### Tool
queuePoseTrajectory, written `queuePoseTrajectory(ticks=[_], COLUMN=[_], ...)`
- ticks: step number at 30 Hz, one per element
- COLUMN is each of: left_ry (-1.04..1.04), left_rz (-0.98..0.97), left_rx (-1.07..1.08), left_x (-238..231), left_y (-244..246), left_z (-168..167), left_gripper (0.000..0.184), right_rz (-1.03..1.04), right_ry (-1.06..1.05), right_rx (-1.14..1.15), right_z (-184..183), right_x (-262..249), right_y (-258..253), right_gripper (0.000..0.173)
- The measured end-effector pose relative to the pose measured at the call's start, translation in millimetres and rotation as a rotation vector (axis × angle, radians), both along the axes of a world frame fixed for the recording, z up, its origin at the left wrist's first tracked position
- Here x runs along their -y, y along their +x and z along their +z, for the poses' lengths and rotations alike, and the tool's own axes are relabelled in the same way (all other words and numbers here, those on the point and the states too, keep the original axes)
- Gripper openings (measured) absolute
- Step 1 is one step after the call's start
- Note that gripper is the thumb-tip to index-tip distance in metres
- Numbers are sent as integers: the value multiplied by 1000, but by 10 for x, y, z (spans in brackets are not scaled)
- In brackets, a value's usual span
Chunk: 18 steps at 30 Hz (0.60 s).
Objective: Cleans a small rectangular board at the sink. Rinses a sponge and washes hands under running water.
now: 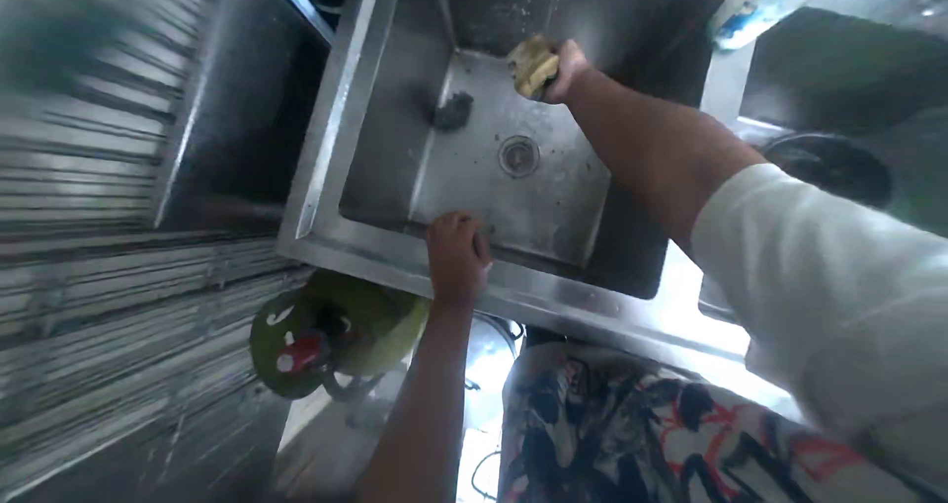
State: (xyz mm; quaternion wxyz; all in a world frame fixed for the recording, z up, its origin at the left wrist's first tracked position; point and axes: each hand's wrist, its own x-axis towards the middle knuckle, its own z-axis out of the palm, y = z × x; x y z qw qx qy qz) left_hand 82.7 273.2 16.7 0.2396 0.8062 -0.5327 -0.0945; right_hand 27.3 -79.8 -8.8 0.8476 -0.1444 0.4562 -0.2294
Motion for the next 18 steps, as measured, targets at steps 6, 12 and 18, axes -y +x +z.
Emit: queuePoseTrajectory(ticks=[6, 12, 18], left_ry=[-88, -134, -153], left_rz=[-5, -1, -9], left_rx=[13, 41, 65], left_x=[11, -26, -22], left_y=[-5, -13, -10], left_z=[-38, -80, -94], left_gripper=[20, 21, 22], right_rz=[-141, -256, -268], right_ry=[9, 80, 113], right_rx=[376, 349, 206], right_z=[13, -105, -241], right_x=[103, -143, -318], right_y=[-35, -72, -180], right_gripper=[64, 66, 60])
